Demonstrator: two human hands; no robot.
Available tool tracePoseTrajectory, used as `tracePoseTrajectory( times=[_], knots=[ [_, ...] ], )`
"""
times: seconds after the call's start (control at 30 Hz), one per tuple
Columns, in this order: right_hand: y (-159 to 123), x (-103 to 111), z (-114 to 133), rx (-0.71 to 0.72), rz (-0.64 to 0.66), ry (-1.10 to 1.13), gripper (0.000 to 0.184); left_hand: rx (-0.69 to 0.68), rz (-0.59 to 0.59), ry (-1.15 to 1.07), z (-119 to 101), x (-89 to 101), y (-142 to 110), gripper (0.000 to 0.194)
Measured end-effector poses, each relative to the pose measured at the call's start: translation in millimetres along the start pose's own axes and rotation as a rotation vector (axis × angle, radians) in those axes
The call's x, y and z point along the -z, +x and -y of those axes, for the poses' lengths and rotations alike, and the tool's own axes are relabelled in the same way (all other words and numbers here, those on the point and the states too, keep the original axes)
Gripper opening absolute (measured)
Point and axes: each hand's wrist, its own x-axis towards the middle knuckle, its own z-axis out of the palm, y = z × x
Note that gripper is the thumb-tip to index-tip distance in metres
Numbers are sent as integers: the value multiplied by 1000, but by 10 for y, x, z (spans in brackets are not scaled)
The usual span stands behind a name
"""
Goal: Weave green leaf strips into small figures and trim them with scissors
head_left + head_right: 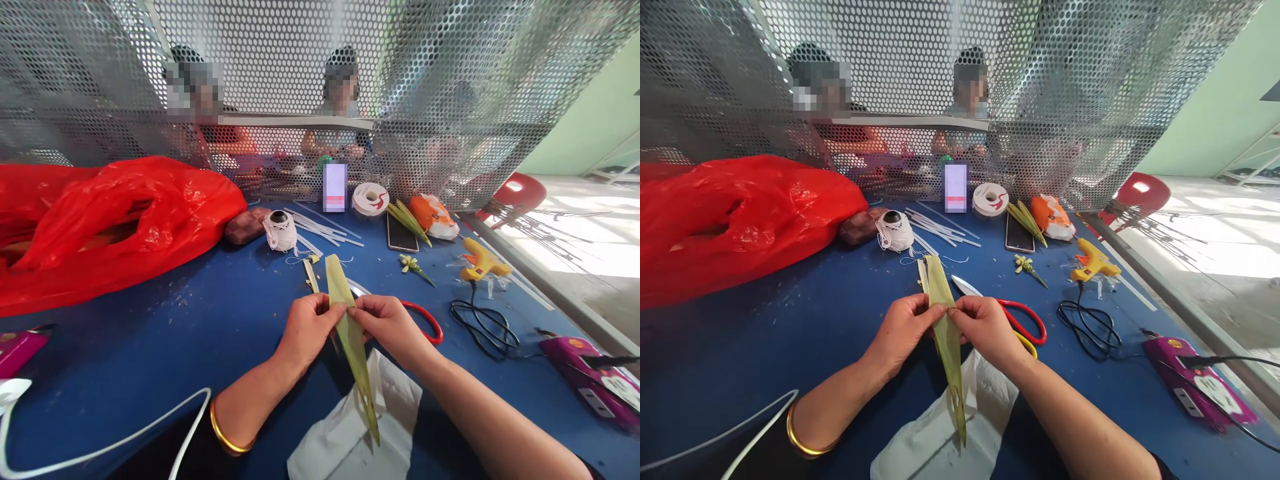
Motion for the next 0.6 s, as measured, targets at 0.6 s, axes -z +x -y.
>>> tracePoseTrajectory(
  times=[0.6],
  knots=[
    [0, 12, -28, 27, -4, -107, 19, 2, 9, 97, 15, 5, 24, 21]
  ],
)
